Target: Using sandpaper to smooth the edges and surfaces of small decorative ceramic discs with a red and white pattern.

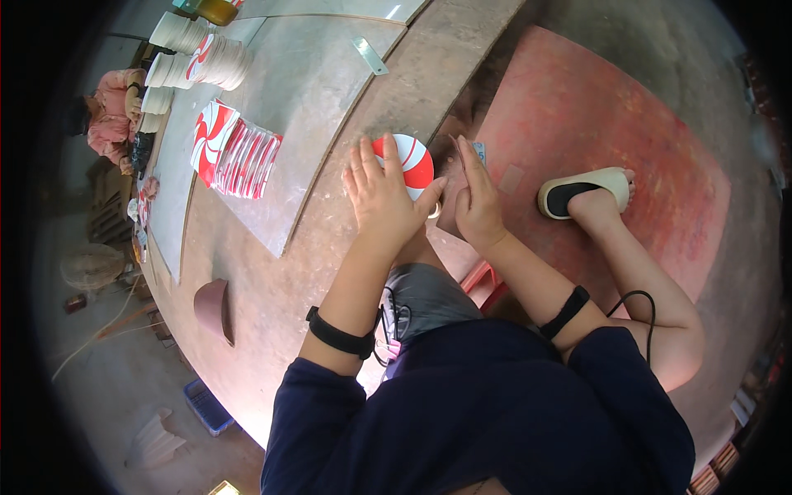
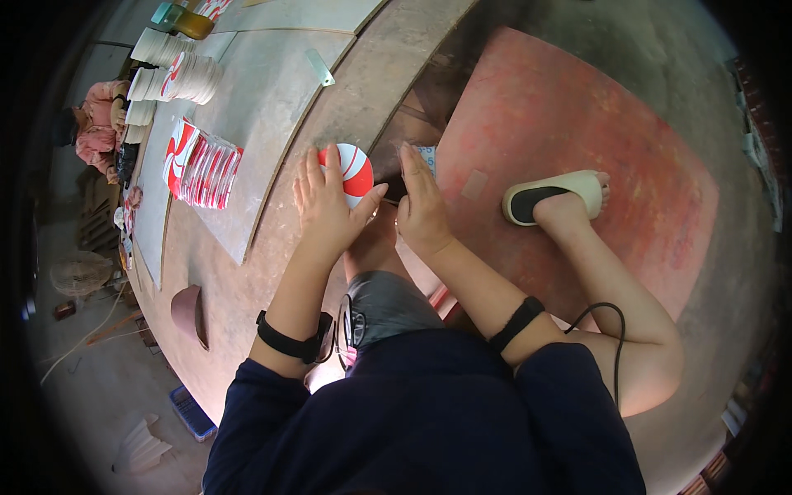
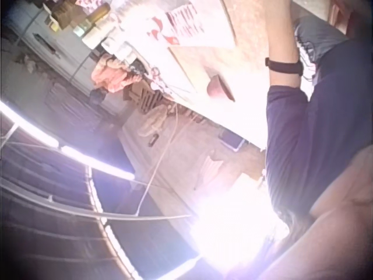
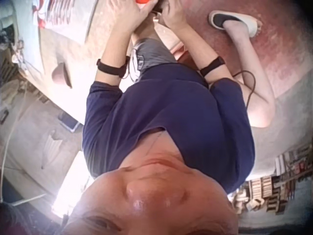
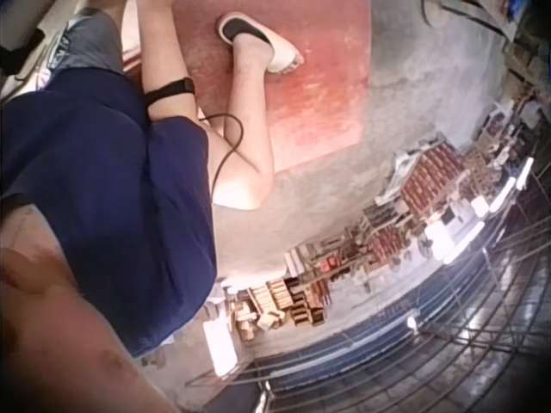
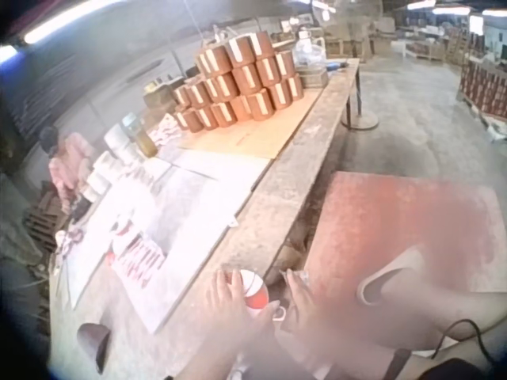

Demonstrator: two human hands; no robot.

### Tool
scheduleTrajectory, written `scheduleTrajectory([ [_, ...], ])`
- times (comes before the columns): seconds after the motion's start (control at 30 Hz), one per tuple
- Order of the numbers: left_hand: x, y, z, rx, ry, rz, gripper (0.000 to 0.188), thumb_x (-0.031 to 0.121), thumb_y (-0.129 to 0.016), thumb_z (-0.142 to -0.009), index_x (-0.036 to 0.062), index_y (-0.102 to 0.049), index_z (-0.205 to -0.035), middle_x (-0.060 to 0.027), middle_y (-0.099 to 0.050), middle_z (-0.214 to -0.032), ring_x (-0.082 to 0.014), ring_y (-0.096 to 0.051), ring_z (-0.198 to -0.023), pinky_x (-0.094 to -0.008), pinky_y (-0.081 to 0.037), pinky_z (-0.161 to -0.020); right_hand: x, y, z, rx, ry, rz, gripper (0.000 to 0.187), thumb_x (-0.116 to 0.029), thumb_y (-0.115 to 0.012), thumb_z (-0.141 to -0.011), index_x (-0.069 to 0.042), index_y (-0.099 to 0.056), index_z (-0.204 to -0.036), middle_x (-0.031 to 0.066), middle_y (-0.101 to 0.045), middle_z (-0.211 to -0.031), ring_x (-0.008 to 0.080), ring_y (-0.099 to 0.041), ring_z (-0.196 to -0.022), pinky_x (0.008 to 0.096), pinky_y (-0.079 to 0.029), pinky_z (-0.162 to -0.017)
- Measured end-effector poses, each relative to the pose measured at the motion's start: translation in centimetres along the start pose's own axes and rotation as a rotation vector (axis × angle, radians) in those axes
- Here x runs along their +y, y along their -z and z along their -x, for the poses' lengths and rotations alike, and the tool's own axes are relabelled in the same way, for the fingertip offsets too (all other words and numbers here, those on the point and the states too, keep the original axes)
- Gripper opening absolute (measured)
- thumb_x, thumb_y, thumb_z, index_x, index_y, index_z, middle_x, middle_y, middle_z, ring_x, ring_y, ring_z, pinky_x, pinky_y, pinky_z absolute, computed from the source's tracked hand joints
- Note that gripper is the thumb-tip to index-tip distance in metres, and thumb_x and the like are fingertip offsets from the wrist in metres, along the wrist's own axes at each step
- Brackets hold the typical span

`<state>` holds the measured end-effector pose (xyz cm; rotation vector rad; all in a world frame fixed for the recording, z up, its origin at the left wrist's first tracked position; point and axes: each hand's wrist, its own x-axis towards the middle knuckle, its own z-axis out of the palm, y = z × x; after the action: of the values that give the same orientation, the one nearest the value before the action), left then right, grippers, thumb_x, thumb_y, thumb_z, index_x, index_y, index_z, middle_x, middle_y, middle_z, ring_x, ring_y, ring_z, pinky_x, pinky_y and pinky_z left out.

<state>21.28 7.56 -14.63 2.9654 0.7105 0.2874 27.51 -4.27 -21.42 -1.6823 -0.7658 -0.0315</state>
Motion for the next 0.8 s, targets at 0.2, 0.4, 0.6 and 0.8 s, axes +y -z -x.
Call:
scheduleTrajectory([
  [0.2,-0.9,1.6,0.0,0.012,-0.157,0.006,0.107,0.058,-0.071,-0.054,-0.0013,-0.028,-0.132,-0.0282,-0.024,-0.135,-0.0435,-0.021,-0.127,-0.0556,-0.018,-0.101,-0.4,-0.5,0.2,0.007,0.063,-0.062,0.064,0.011,-0.042,-0.069,0.004,-0.031,-0.131,0.0209,-0.037,-0.132,0.0352,-0.035,-0.123,0.0402,-0.028,-0.103],
  [0.4,-1.3,0.8,0.3,-0.064,-0.089,-0.012,0.110,0.051,-0.074,-0.050,-0.0022,-0.025,-0.133,-0.0275,-0.023,-0.137,-0.0415,-0.019,-0.129,-0.0532,-0.017,-0.103,-1.5,-0.6,0.2,-0.014,0.203,0.015,0.061,0.006,-0.046,-0.071,0.004,-0.032,-0.130,0.0212,-0.036,-0.133,0.0361,-0.035,-0.123,0.0425,-0.027,-0.103],
  [0.6,-0.6,1.5,-0.2,-0.165,-0.057,-0.022,0.106,0.041,-0.076,-0.053,-0.0024,-0.022,-0.134,-0.0264,-0.022,-0.138,-0.0405,-0.018,-0.130,-0.0501,-0.016,-0.105,3.8,-1.8,0.4,-0.137,0.110,0.325,0.062,0.006,-0.046,-0.071,0.004,-0.030,-0.131,0.0233,-0.032,-0.135,0.0361,-0.032,-0.125,0.0428,-0.027,-0.104],
  [0.8,-0.8,1.4,0.0,-0.149,-0.058,-0.033,0.105,0.037,-0.077,-0.054,-0.0034,-0.022,-0.133,-0.0261,-0.022,-0.138,-0.0402,-0.018,-0.130,-0.0497,-0.017,-0.105,-0.1,-2.0,0.6,-0.044,0.250,0.032,0.064,0.009,-0.043,-0.070,0.006,-0.026,-0.132,0.0241,-0.033,-0.133,0.0383,-0.035,-0.123,0.0437,-0.029,-0.102],
])
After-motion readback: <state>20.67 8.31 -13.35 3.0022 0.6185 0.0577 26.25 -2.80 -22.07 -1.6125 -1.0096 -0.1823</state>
